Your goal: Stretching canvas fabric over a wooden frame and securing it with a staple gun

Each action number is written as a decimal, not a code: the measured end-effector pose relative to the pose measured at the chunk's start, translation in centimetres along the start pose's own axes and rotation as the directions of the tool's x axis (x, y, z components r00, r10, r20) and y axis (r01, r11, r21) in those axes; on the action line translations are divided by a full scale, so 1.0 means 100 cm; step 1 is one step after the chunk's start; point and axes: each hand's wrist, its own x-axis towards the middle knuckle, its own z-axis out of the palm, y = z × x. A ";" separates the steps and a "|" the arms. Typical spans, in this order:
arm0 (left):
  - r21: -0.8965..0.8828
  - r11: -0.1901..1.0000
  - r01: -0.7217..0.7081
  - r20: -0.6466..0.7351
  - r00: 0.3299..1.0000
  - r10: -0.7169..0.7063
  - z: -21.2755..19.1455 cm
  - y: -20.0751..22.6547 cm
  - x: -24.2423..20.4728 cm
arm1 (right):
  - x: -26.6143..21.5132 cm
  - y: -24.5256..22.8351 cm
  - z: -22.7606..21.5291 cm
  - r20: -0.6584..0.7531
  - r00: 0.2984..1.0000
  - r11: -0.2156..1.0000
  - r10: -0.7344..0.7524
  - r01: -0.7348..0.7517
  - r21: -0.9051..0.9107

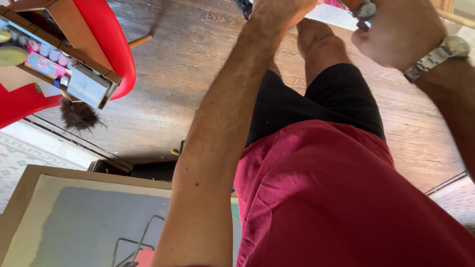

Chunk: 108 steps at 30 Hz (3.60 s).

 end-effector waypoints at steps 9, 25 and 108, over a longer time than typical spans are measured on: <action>-0.117 0.993 0.027 -0.020 0.999 -0.030 -0.014 0.008 -0.009 | 0.003 -0.011 0.026 -0.116 0.992 0.989 0.057 -0.040 0.145; -0.132 0.987 -0.088 -0.049 0.995 0.082 -0.044 0.024 -0.017 | 0.007 -0.028 0.051 -0.154 0.936 0.900 0.318 -0.246 0.361; -0.619 0.563 0.547 0.161 0.790 -0.591 -0.023 -0.057 -0.176 | -0.068 -0.027 0.002 0.134 0.987 0.992 0.085 -0.097 0.080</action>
